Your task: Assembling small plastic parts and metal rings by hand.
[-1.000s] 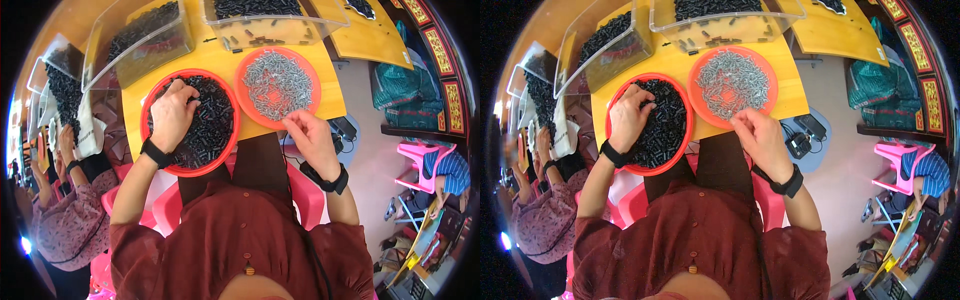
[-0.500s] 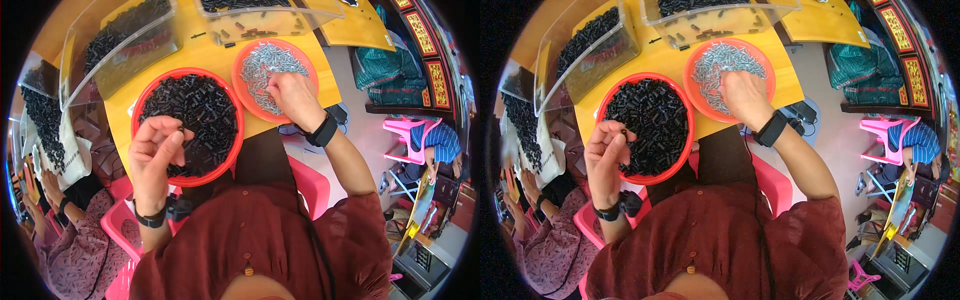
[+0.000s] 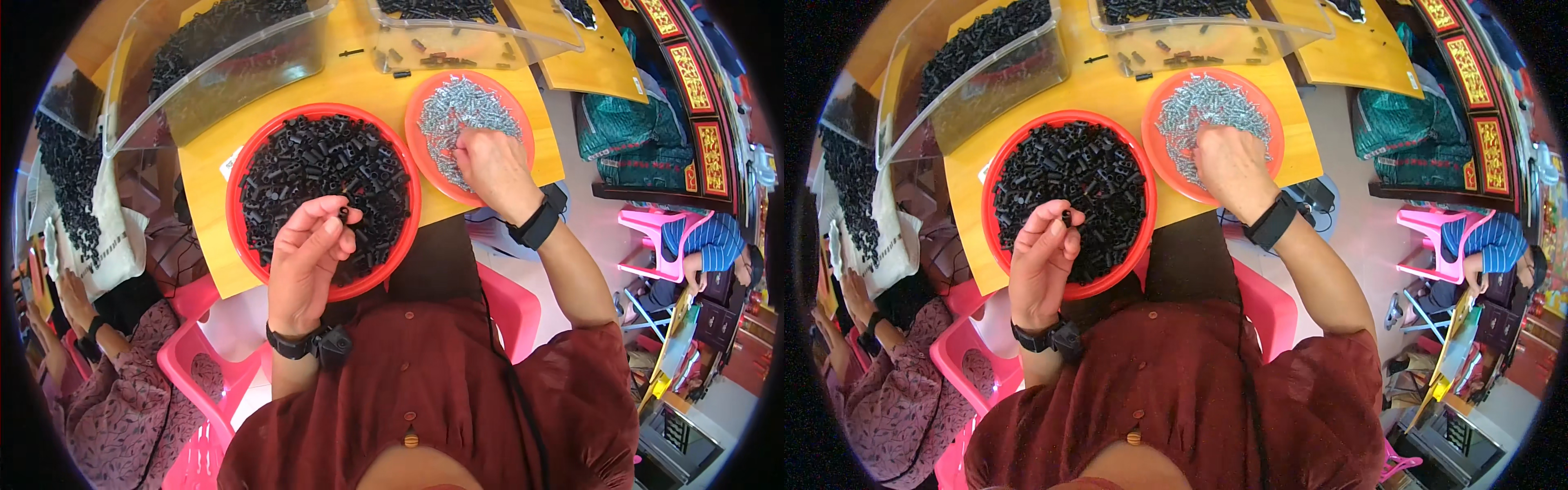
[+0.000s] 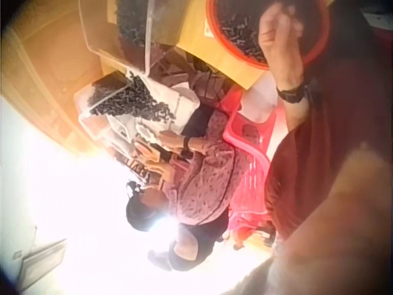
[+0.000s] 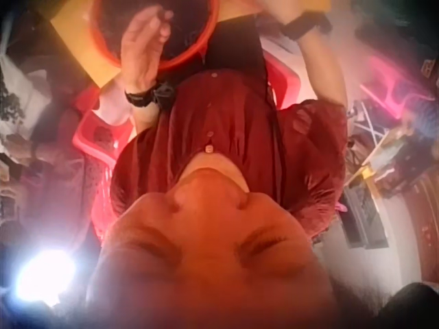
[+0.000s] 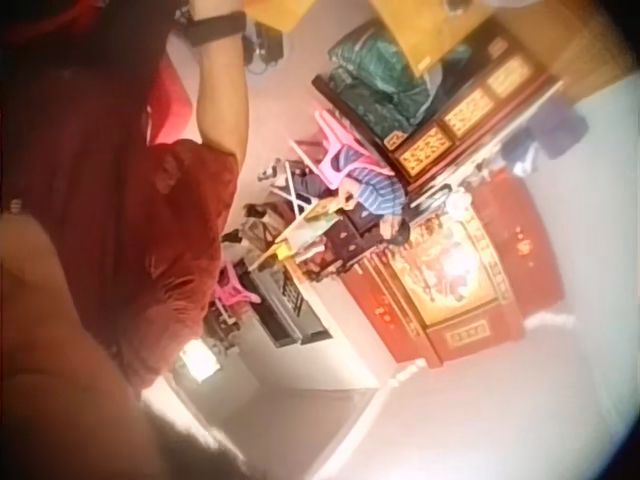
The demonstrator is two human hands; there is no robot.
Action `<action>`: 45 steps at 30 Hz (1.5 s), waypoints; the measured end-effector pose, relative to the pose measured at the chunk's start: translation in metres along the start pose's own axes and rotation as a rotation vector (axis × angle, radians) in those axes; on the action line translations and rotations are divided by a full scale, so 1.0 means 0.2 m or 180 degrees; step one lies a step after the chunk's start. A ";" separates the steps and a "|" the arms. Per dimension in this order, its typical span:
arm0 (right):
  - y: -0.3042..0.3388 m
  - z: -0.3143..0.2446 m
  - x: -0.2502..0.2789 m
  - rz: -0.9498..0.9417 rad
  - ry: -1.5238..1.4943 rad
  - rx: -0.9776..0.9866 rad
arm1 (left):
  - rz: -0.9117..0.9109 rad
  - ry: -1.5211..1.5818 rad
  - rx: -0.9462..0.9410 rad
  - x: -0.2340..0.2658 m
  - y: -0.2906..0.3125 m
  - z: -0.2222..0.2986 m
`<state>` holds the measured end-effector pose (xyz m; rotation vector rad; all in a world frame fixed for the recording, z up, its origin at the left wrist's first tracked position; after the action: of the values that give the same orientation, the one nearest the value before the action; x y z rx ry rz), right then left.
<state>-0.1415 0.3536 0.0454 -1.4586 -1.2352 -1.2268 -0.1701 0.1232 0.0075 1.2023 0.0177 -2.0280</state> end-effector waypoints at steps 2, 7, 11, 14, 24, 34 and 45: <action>0.01 0.02 0.00 0.0011 -0.0197 -0.0034 | -0.0026 0.0093 -0.0026 0.00 0.00 -0.01; 0.01 0.03 0.10 0.0308 -0.0644 -0.0106 | 0.0067 0.0066 0.0062 0.04 0.02 -0.03; 0.02 0.05 0.14 0.0456 -0.0303 -0.0022 | 0.0004 0.0176 -0.0037 0.06 0.02 -0.02; 0.02 0.03 0.13 0.0375 -0.0355 0.0034 | 0.0012 0.0188 -0.0058 0.07 0.02 -0.01; 0.00 0.01 0.01 0.0080 -0.0179 0.0069 | 0.0089 0.0128 -0.0021 0.07 0.02 -0.04; 0.08 0.15 -0.06 -0.0476 -0.2519 -0.0599 | 0.0102 -0.0466 0.0079 -0.11 0.01 -0.09; 0.29 0.01 -0.05 -0.1637 -0.4290 -0.0889 | 0.0033 -0.1666 -0.0280 -0.45 -0.18 -0.35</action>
<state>-0.0838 0.3453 0.0350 -2.3903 -2.4903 -0.5951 -0.1161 0.2286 0.0247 0.5900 -0.1522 -2.2485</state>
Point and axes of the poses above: each hand's wrist, its own y-axis away from the middle knuckle, its own x-axis out of the back of the hand, z = x × y, the point moved 10 cm from there along -y, towards the middle knuckle, and after that the axes turned 5 degrees about x, right-handed, at the moved point
